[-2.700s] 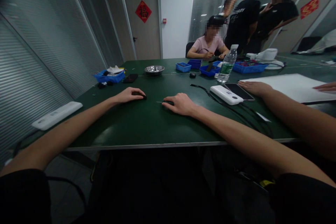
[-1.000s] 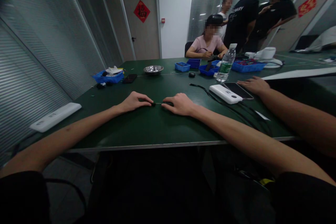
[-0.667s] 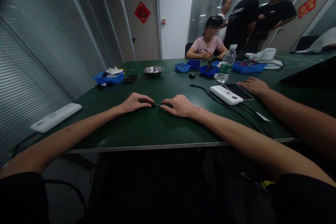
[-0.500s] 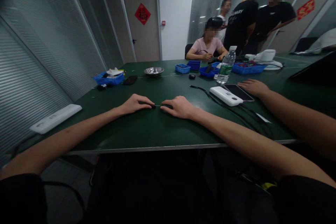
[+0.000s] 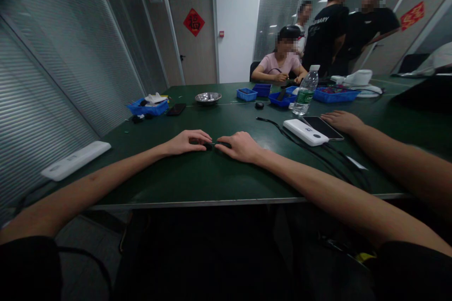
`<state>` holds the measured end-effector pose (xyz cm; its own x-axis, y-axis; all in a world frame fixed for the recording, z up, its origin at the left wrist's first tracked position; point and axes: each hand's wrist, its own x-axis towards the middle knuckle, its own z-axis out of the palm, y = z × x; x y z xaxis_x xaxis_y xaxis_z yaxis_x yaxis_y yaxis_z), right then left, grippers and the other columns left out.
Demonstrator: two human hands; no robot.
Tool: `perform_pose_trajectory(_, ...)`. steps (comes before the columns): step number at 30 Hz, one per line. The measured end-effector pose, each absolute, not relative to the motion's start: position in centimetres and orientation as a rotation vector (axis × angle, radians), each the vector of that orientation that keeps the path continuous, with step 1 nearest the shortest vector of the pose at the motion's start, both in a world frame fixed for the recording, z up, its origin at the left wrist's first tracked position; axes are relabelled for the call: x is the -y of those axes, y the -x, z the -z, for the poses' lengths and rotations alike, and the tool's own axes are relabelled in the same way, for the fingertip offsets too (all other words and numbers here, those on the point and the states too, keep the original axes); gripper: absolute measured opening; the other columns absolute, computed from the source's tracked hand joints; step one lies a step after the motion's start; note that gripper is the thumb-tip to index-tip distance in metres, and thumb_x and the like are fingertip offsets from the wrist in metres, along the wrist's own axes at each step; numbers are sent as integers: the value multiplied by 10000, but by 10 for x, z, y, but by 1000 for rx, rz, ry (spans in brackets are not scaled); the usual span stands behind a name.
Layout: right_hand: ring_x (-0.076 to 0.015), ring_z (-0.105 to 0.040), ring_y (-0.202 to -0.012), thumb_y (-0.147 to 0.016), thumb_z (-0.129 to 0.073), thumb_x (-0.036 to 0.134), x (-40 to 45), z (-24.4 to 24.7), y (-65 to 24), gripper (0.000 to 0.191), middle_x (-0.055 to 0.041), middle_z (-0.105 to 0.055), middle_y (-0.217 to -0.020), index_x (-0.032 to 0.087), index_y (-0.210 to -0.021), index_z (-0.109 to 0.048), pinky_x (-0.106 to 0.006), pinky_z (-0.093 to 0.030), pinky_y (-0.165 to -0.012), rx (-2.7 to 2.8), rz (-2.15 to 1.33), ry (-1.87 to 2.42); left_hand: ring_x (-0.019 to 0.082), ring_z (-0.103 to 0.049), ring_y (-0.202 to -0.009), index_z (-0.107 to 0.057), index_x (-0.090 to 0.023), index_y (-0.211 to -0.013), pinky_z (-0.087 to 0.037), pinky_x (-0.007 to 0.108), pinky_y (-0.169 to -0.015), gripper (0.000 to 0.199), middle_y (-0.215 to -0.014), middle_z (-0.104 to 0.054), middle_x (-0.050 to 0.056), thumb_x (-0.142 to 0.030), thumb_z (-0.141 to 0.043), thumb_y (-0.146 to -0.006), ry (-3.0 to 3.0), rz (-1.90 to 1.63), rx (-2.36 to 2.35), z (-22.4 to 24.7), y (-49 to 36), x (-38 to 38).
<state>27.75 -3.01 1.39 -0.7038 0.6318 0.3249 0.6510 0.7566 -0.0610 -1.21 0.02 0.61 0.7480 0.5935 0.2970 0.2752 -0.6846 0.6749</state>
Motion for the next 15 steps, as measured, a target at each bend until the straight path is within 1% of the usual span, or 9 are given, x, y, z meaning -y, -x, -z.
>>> perform_pose_trajectory(2, -198, -702, -733, -1064, -432, 553, 30, -15, -277, 515, -96, -803, -924, 214, -1277, -756, -284, -419, -678, 2646, 108, 1017, 217, -674, -1045, -805, -252, -1185, -549, 335, -848, 314, -1347, -661, 119, -409, -740, -921, -2399, -654, -678, -8, 14, -2)
perform_pose_trajectory(4, -196, -698, -723, -1062, -428, 560, 30, -16, -277, 517, -89, -800, -902, 224, -1269, -761, -282, -413, -668, 2665, 123, 1039, 217, -667, -1041, -820, -252, -1144, -547, 331, -832, 297, -1351, -647, 122, -430, -729, -925, -2425, -633, -706, -8, 16, -4)
perform_pose_trajectory(7, -189, -687, -701, -1061, -431, 560, 30, -18, -279, 516, -80, -793, -872, 225, -1284, -755, -279, -418, -668, 2674, 109, 1053, 237, -661, -1115, -822, -235, -1119, -547, 346, -896, 310, -1331, -659, 127, -452, -726, -919, -2384, -638, -723, -7, 24, -13)
perform_pose_trajectory(10, -177, -674, -675, -1060, -435, 553, 29, -19, -283, 514, -73, -789, -867, 219, -1290, -751, -275, -425, -662, 2672, 67, 1054, 245, -679, -1102, -805, -225, -1147, -542, 376, -951, 353, -1254, -716, 115, -469, -725, -905, -2347, -650, -834, -7, 42, -28)
perform_pose_trajectory(13, -169, -667, -662, -1061, -432, 553, 27, -19, -286, 519, -70, -787, -876, 212, -1296, -744, -272, -430, -658, 2681, 37, 1035, 258, -699, -1088, -786, -238, -1198, -535, 406, -984, 398, -1219, -755, 90, -472, -728, -881, -2296, -689, -1124, -7, 77, -49)
perform_pose_trajectory(15, -171, -665, -657, -1061, -429, 558, 27, -19, -287, 525, -71, -783, -861, 208, -1296, -744, -274, -428, -656, 2684, 47, 1029, 272, -703, -1107, -799, -240, -1173, -526, 416, -1009, 389, -1215, -766, 86, -462, -735, -860, -2262, -778, -1374, -7, 108, -63)
